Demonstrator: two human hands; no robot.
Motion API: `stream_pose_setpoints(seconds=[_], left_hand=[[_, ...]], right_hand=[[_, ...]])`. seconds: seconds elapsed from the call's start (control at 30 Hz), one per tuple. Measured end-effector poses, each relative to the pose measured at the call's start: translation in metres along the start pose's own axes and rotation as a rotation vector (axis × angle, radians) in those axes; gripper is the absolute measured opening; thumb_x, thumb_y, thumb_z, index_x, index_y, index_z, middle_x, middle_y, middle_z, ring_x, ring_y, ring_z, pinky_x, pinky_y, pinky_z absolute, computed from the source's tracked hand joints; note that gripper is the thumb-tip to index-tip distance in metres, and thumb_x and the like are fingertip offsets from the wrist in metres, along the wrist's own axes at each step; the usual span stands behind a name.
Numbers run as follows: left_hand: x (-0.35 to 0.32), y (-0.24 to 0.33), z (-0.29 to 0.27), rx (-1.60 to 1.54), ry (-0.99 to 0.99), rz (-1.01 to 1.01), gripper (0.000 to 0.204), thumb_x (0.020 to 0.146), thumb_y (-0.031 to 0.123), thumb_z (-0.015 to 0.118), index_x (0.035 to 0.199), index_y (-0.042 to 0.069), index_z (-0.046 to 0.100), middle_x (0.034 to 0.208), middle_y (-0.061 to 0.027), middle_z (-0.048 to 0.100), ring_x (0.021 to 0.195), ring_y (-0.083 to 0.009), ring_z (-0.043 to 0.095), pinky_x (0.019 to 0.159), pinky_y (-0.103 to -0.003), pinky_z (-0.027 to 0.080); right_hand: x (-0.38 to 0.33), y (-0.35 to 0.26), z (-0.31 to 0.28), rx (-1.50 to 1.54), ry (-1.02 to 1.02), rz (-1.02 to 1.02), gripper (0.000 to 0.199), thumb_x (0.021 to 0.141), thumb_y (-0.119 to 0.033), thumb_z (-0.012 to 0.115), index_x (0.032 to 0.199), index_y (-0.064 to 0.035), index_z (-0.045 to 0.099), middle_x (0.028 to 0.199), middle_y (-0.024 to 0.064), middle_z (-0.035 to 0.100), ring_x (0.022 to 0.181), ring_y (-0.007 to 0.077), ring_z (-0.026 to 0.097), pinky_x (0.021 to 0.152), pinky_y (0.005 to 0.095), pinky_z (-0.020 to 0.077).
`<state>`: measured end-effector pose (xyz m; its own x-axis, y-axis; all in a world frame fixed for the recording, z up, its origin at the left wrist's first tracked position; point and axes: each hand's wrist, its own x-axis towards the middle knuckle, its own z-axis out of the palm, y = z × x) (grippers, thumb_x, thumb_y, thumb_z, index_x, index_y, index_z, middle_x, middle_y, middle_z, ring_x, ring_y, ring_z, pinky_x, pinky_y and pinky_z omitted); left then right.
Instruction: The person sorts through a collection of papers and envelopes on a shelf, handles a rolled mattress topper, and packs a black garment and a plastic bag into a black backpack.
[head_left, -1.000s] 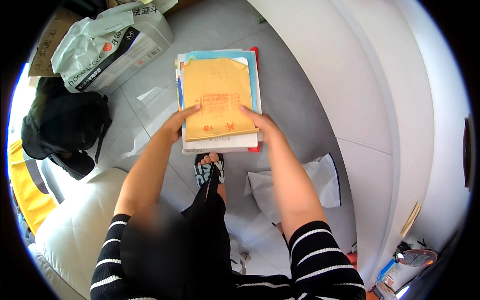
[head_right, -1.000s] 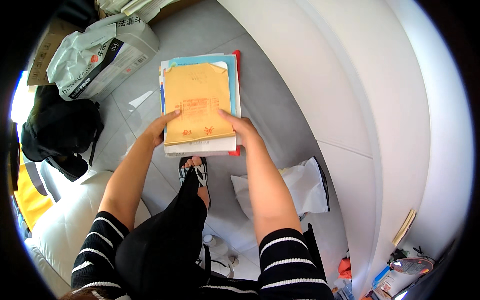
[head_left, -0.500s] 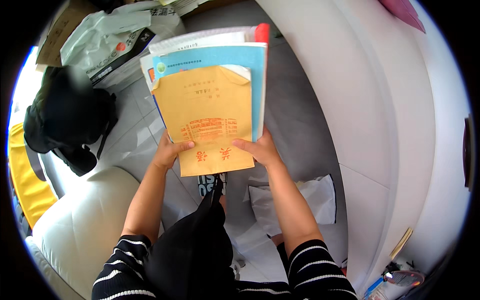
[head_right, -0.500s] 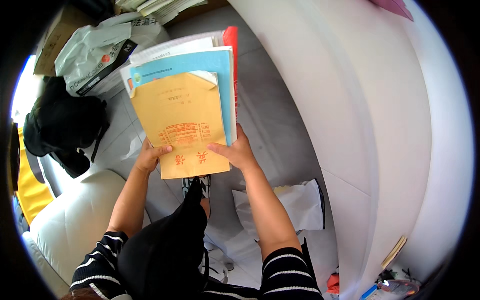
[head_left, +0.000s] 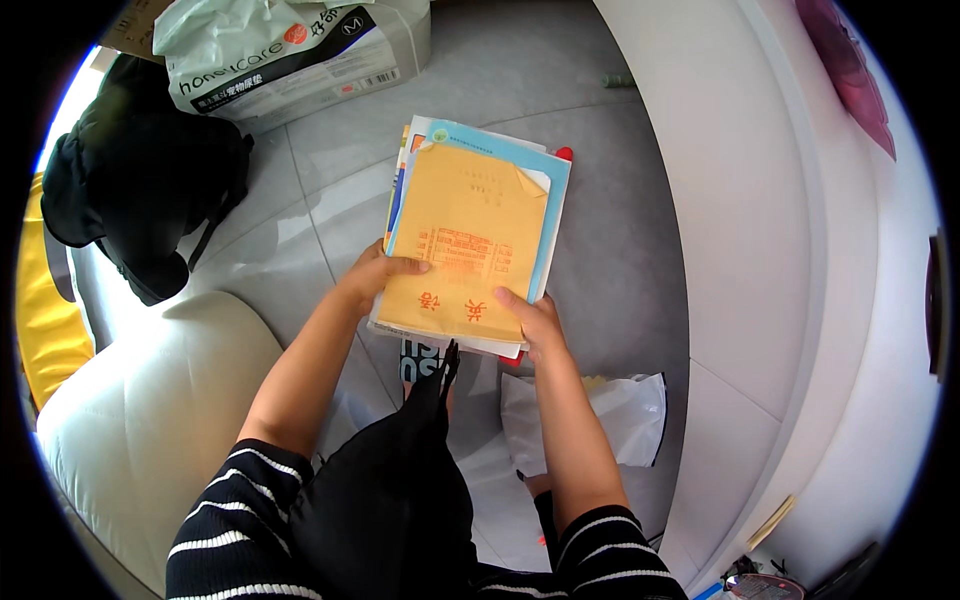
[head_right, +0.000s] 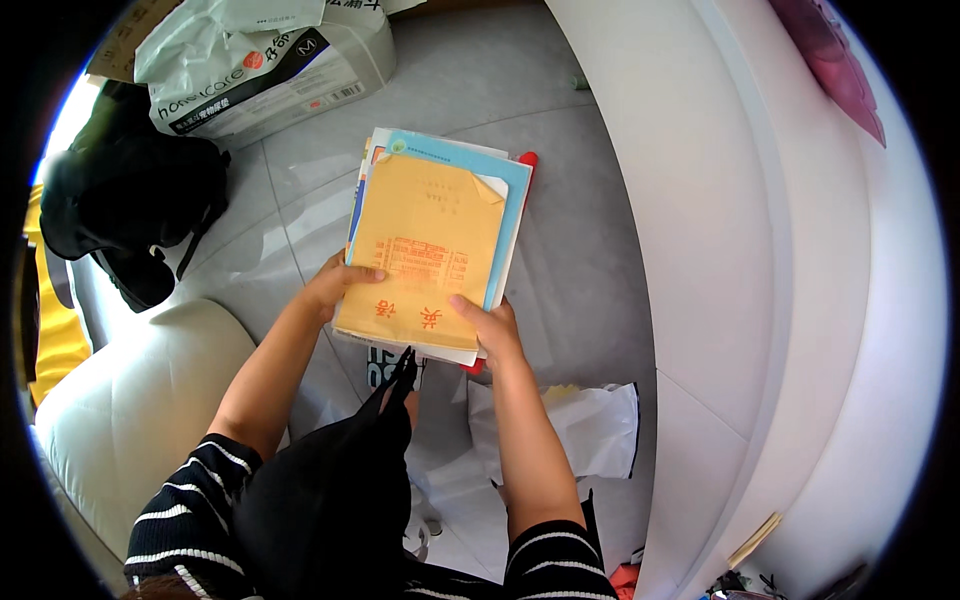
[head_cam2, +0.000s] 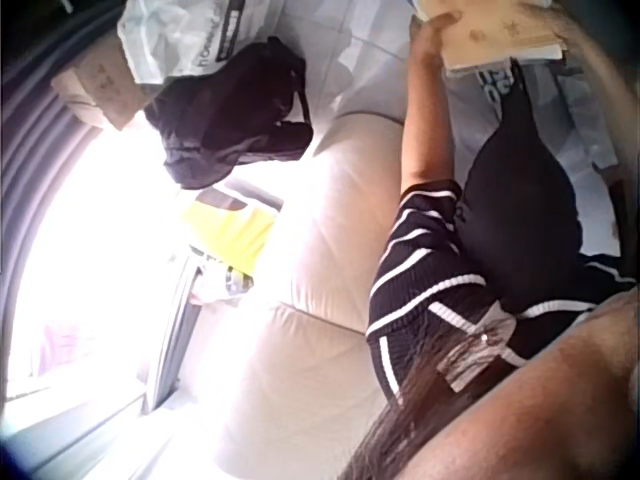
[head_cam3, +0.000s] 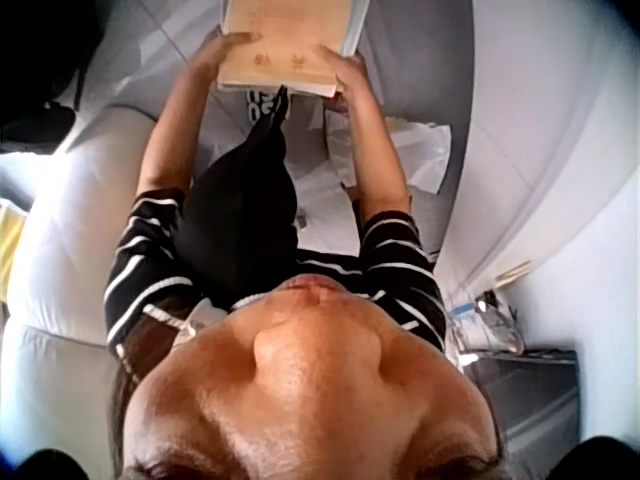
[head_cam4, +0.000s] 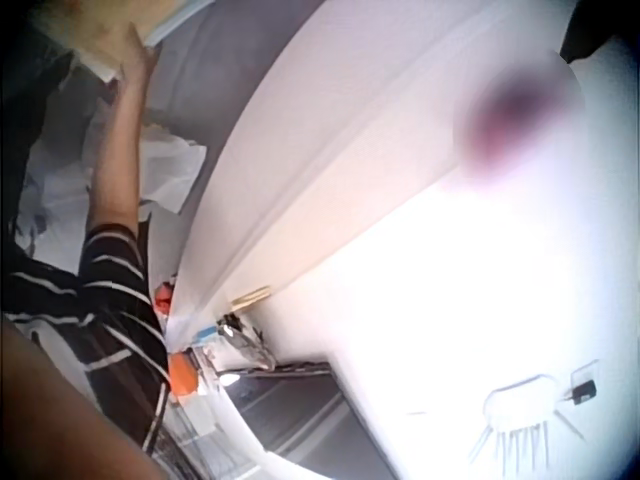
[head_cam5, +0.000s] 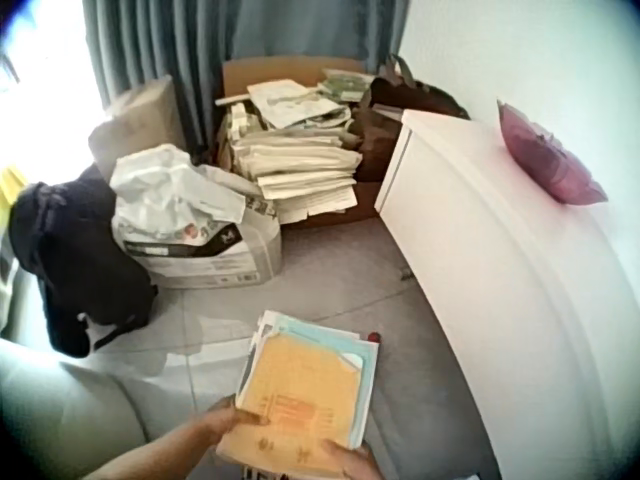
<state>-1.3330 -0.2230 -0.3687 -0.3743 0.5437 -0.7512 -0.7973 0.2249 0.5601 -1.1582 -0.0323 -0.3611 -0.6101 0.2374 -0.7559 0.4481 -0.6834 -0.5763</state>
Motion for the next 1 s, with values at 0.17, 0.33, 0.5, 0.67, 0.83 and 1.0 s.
stream_pose_setpoints(seconds=[0.17,0.33,0.5,0.67,0.83,1.0], left_hand=[[-0.018,0.002,0.003,-0.073,-0.048,0.097,0.070,0.070,0.003,0.072,0.131,-0.003,0.039,0.119,-0.0172,0.058,0.105,-0.0276,0.060,0.092,-0.038,0.049],[-0.056,-0.006,0.012,-0.195,-0.163,0.196,0.069,0.068,0.008,0.073,0.128,-0.006,0.042,0.116,-0.0177,0.060,0.102,-0.0280,0.062,0.090,-0.039,0.050],[-0.117,0.044,0.060,-0.256,-0.294,0.441,0.066,0.067,0.010,0.072,0.126,-0.006,0.045,0.115,-0.0181,0.060,0.100,-0.0271,0.062,0.087,-0.037,0.051],[-0.219,0.125,0.109,-0.168,-0.382,0.751,0.062,0.070,0.014,0.073,0.122,-0.007,0.048,0.112,-0.0161,0.061,0.098,-0.0235,0.063,0.084,-0.036,0.051],[-0.317,0.163,0.127,-0.109,-0.409,0.907,0.056,0.074,0.013,0.072,0.120,-0.007,0.049,0.108,-0.0169,0.062,0.092,-0.0236,0.064,0.079,-0.036,0.054],[-0.411,0.149,0.145,-0.097,-0.466,0.957,0.051,0.079,0.011,0.067,0.122,-0.008,0.047,0.108,-0.0199,0.061,0.091,-0.0263,0.065,0.079,-0.036,0.055]], right_hand=[[-0.021,-0.007,0.007,-0.082,-0.030,-0.206,0.053,0.077,-0.018,0.075,0.119,0.0053,0.052,0.109,0.0143,0.063,0.094,0.0191,0.062,0.081,0.0317,0.0504],[-0.076,-0.039,0.023,-0.543,0.099,-0.493,0.059,0.071,-0.028,0.080,0.110,0.0052,0.052,0.101,0.0160,0.065,0.091,0.0238,0.065,0.078,0.0334,0.0508],[-0.179,-0.119,0.066,-0.720,0.210,-0.736,0.066,0.067,-0.031,0.082,0.110,0.0049,0.048,0.099,0.0200,0.064,0.090,0.0295,0.065,0.077,0.0364,0.0507],[-0.271,-0.187,0.096,-0.743,0.144,-1.087,0.064,0.067,-0.031,0.083,0.109,0.0046,0.050,0.097,0.0187,0.064,0.089,0.0284,0.066,0.076,0.0365,0.0510],[-0.365,-0.223,0.129,-0.648,-0.043,-1.174,0.057,0.071,-0.025,0.082,0.110,0.0049,0.053,0.099,0.0140,0.066,0.089,0.0190,0.065,0.078,0.0321,0.0509],[-0.443,-0.206,0.141,-0.565,-0.175,-1.188,0.051,0.073,-0.019,0.079,0.112,0.0033,0.055,0.102,0.0115,0.066,0.090,0.0165,0.064,0.079,0.0301,0.0513]])
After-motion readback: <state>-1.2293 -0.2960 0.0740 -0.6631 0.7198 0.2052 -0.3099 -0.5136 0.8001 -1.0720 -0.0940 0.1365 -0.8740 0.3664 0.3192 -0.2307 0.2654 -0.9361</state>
